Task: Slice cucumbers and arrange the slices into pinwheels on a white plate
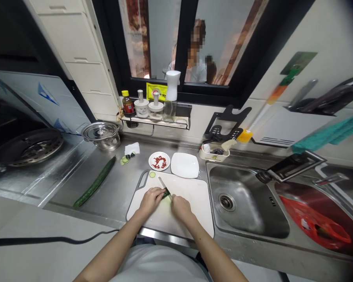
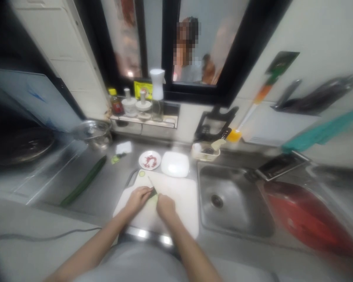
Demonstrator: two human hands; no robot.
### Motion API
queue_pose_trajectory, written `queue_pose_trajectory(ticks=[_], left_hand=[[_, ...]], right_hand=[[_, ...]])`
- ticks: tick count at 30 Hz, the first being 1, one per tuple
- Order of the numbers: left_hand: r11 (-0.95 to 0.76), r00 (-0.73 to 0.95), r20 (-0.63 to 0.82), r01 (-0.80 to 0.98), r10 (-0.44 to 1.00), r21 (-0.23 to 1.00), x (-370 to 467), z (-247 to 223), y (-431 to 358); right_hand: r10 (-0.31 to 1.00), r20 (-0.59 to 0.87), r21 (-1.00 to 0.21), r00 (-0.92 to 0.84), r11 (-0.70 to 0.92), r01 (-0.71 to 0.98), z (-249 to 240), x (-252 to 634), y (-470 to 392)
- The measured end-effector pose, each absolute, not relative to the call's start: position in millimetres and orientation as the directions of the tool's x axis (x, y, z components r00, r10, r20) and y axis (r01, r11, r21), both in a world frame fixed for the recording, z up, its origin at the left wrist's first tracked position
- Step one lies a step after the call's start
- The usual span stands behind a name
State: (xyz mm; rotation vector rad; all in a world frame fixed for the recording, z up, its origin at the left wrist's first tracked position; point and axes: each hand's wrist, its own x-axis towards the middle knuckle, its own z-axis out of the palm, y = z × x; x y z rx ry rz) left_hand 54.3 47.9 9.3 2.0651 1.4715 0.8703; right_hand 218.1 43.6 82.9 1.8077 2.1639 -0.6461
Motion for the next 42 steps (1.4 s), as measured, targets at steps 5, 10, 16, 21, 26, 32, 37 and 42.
queue_pose_trajectory(ticks=[5,10,16,21,26,32,37,42], left_hand=[[-0.340,0.239,0.241,0.658,0.941,0.672,53.3,6.0,48.8],[-0.328,0.224,0.240,0.665,0.945,0.671,53.1,6.4,48.5],[-0.326,0.227,0.233,0.673,0.945,0.665,53.5,6.8,48.8],[-0.306,0.219,0.214,0.679,0.952,0.668,53.4,11.4,49.7],[-0.264,0.192,0.181,0.699,0.964,0.664,52.7,15.6,50.4],[-0.204,0.089,0.195,0.667,0.977,0.716,50.0,21.7,53.9],[-0.092,-0.030,0.125,0.516,0.992,0.851,49.2,31.9,57.6],[-0.131,0.078,0.106,0.502,0.991,0.855,51.6,45.8,56.3]], right_hand=[[0.859,-0.473,-0.174,-0.198,0.130,0.976,83.0,224.2,35.4],[0.859,-0.480,-0.162,-0.180,0.115,0.980,86.2,233.4,19.8],[0.854,-0.496,-0.147,-0.157,0.096,0.984,89.4,245.6,1.2],[0.851,-0.505,-0.141,-0.143,0.082,0.987,92.4,255.1,-8.9],[0.878,-0.462,-0.111,-0.126,0.084,0.990,92.7,266.0,-13.2],[0.922,-0.380,-0.040,-0.079,0.069,0.997,93.0,275.4,-11.3],[0.967,-0.250,-0.031,-0.052,0.046,0.998,93.5,276.3,-8.6],[0.983,-0.168,0.000,-0.078,0.079,0.997,92.2,278.3,-7.0]])
